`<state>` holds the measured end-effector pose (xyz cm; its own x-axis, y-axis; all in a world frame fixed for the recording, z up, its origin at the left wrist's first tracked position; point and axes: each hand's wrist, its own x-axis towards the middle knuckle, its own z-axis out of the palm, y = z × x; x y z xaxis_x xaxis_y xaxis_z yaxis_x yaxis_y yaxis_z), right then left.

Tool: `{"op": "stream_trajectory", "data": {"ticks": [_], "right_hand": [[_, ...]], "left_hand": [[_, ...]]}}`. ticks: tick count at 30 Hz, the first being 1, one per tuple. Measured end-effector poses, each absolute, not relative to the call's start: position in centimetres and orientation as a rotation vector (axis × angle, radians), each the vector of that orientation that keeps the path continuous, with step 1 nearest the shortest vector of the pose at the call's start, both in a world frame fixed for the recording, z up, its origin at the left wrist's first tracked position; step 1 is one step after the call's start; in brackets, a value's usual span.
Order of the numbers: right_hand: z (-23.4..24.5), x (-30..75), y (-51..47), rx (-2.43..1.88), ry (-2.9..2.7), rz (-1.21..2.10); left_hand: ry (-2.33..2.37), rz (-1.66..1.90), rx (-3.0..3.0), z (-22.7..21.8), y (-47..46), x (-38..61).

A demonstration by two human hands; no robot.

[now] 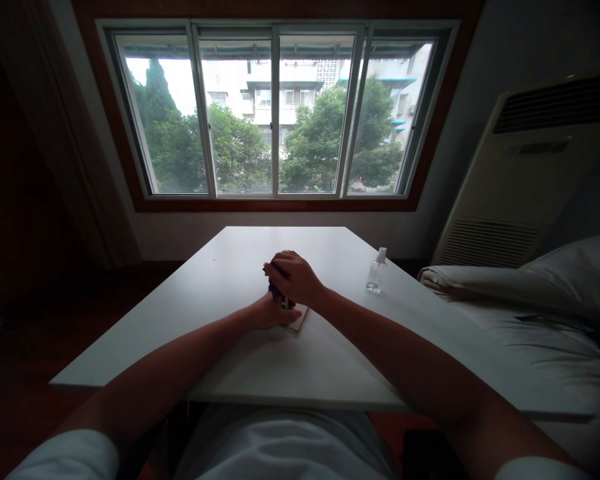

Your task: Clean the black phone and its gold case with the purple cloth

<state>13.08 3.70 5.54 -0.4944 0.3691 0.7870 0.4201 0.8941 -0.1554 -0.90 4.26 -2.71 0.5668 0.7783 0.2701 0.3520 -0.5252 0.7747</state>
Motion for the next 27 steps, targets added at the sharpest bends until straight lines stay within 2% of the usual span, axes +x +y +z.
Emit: {"op": "stream_trajectory", "data": {"ticks": [5, 12, 19, 23, 27], "right_hand": [[6.1, 13.3, 4.3, -0.656, -2.044, 0.330], [5.1, 13.2, 6.1, -0.608, -1.761, 1.032], [4.6, 13.1, 6.6, -0.516, -1.605, 1.274], [4.9, 12.7, 6.5, -0.682, -1.584, 1.188], [5.7, 12.9, 5.8, -0.861, -1.671, 0.763]], "left_hand": [[1.014, 0.681, 2.131, -2.4, 4.2, -0.7], [0.994, 0.761, 2.049, -2.9, 4.4, -0.6], [1.024, 0.823, 2.000, -3.9, 4.7, -0.5], [1.005, 0.831, 1.985, -3.9, 4.8, -0.5], [1.001, 0.807, 1.998, -3.6, 4.7, -0.6]]}}
